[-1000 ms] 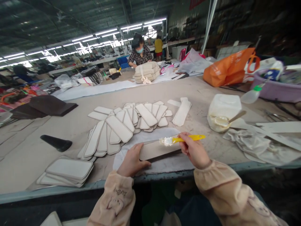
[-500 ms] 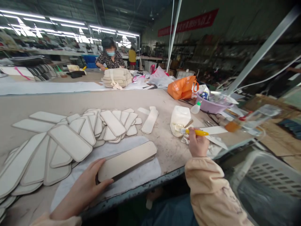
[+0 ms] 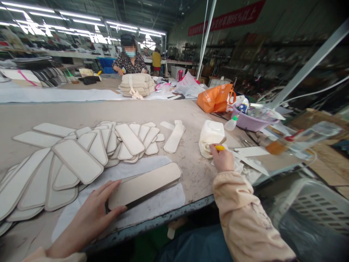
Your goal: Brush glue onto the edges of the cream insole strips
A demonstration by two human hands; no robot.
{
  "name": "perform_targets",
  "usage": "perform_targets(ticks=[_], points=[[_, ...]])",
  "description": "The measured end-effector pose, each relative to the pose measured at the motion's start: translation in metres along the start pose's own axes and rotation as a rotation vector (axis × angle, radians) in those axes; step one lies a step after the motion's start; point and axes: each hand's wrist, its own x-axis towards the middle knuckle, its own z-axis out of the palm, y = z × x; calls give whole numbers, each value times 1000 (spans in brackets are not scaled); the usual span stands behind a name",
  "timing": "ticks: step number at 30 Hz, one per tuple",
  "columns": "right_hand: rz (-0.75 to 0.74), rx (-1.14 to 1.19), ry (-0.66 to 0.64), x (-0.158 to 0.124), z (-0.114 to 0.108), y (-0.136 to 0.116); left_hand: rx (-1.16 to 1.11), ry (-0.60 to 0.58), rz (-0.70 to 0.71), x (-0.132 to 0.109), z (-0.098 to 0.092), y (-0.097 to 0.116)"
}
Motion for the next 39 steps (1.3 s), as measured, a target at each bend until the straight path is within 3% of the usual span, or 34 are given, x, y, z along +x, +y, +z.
perform_targets(ticks=[6, 11, 17, 21, 24, 30, 39], points=[[33, 74, 11, 2, -4, 1, 1, -17, 11, -2, 1, -3], [91, 141, 164, -2, -20, 0, -12, 3, -5, -3, 2, -2], [118, 125, 119, -10, -33, -5, -40, 3, -13, -3, -1, 1], [162, 117, 170, -15, -39, -6, -38, -15, -24, -3, -4, 1], [146, 128, 190, -16, -38, -6, -40, -32, -29, -3, -7, 1], [35, 101, 92, -14, -31, -5, -70, -47, -36, -5, -8, 2], [81, 256, 129, -11, -23, -7, -92, -53, -25, -2, -5, 0]])
